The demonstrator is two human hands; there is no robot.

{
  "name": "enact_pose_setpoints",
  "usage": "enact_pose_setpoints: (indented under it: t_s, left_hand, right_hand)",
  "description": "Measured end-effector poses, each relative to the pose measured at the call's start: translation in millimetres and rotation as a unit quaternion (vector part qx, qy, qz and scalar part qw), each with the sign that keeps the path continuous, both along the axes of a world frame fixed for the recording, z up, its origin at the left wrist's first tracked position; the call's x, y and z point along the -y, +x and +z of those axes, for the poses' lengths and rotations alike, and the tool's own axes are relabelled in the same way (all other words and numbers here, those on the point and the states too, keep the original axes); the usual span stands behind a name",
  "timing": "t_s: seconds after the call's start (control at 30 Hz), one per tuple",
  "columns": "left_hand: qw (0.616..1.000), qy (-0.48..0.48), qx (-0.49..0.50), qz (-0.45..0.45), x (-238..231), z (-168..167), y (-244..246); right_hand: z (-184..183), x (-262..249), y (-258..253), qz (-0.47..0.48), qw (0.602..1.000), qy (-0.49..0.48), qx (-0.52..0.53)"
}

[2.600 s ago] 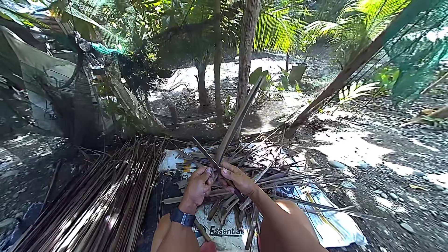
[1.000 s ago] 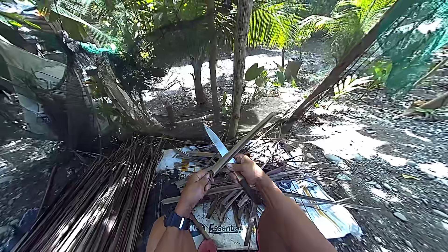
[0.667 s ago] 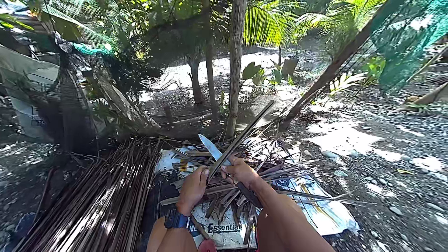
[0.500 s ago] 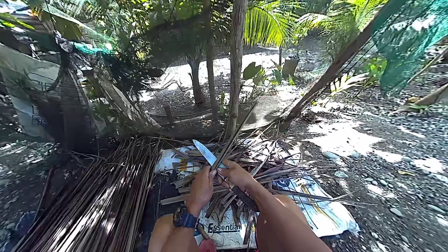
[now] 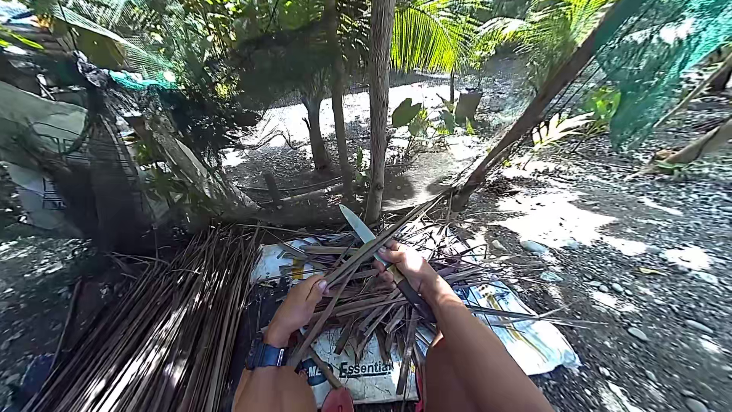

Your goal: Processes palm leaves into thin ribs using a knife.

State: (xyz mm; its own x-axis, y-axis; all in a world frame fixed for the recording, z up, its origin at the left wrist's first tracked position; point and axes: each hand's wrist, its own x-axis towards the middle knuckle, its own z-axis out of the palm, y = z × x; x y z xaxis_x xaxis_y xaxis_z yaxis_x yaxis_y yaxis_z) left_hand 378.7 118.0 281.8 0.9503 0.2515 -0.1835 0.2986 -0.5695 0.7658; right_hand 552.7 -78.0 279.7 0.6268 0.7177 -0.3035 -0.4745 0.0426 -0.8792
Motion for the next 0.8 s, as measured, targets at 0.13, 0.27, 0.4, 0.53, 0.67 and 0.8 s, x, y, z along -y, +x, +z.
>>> enact_pose_setpoints:
  t_s: [0.13,0.27,0.4,0.53,0.67,0.8]
  left_hand:
    - [1.0,-0.029,-0.006,-0.001,-15,-1,-9]
    - [0.999,-0.039,-0.019,0.015,-28,-3,-18]
    - [0.997,0.026,-0.052,0.055,-39,-4,-21]
    - [0.986,0.148,-0.075,0.027,-20,-4,11]
    - [0.979,0.188,-0.079,0.02,13,-13,51]
    - [0.984,0.169,-0.05,0.034,38,-9,66]
  right_hand:
    - [1,15,15,-0.058,0.998,0.016,0.014]
    - [6,40,40,-0.143,0.99,-0.009,0.02]
    - [2,76,68,-0.301,0.954,0.013,0.002]
    - [8,80,60,-0.384,0.923,0.035,-0.012]
    - [9,58,39,-0.309,0.949,0.019,0.065]
    - [6,36,16,-0.157,0.983,-0.03,0.092]
